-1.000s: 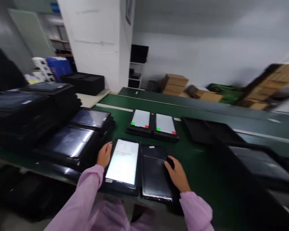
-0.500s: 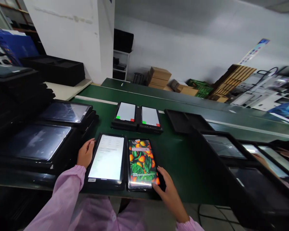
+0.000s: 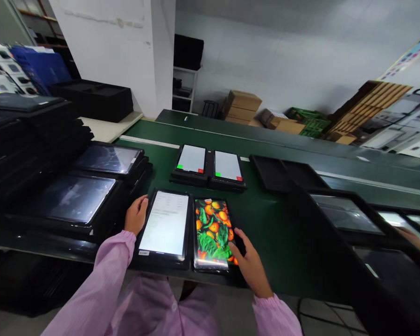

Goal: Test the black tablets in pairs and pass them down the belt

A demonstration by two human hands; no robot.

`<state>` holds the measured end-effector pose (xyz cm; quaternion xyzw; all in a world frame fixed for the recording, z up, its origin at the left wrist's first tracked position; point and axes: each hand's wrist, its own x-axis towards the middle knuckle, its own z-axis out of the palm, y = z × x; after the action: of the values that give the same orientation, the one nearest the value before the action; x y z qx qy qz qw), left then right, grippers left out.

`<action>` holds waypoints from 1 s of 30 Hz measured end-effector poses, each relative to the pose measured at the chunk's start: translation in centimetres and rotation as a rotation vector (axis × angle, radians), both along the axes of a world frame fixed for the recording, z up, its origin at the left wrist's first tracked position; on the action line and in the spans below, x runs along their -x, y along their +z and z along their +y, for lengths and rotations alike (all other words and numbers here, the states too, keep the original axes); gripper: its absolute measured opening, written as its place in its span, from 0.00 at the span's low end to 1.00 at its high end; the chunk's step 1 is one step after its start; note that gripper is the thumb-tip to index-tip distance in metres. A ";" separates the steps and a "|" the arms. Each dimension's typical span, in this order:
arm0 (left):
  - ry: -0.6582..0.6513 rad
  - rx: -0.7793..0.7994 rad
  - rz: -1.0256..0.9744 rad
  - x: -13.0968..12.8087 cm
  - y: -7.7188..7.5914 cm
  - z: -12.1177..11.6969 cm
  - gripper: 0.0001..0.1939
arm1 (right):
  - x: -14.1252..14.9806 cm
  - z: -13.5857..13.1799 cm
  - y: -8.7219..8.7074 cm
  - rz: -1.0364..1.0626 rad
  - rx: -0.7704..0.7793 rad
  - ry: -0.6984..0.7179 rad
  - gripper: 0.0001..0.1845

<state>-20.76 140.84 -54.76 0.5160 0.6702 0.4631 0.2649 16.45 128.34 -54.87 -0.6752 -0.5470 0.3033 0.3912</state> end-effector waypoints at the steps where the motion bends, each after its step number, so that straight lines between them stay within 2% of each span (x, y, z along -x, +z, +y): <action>1: -0.005 0.008 -0.003 -0.1 0.1 0.2 0.27 | -0.2 -0.9 0.1 -0.004 0.021 0.020 0.34; 4: -0.060 0.047 -0.032 -0.1 0.6 0.0 0.30 | -0.7 -2.8 0.1 -0.021 0.056 0.082 0.35; 6: -0.142 0.091 -0.057 0.2 1.1 -1.1 0.33 | -1.0 -3.3 -0.1 -0.021 0.058 0.117 0.35; 11: -0.413 0.187 0.047 1.3 1.8 -8.1 0.49 | -1.5 -3.6 -0.8 -0.052 0.040 0.196 0.36; 14: -0.408 0.210 0.109 0.9 1.7 -11.8 0.52 | -1.7 -3.9 -1.0 -0.084 0.036 0.202 0.36; 16: -0.366 0.205 0.140 0.2 1.4 -12.8 0.50 | -1.8 -4.0 -1.2 -0.089 0.054 0.189 0.36; 20: -0.294 0.167 0.241 -0.7 1.2 -11.9 0.47 | -1.8 -3.2 -1.5 -0.115 0.078 0.154 0.39; 24: -0.252 0.134 0.356 -0.7 1.2 -9.9 0.45 | -1.3 -1.0 -1.8 -0.175 0.042 0.127 0.40; 27: -0.232 0.136 0.336 -0.6 0.9 -9.3 0.42 | -0.9 0.2 -1.9 -0.171 -0.010 0.108 0.38; 30: -0.200 0.137 0.287 -0.6 0.4 -9.3 0.42 | -0.5 0.4 -2.0 -0.164 -0.050 0.073 0.35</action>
<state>-20.12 131.51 -54.37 0.6217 0.6763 0.3095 0.2456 16.98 128.70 -56.91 -0.6674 -0.6087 0.2471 0.3506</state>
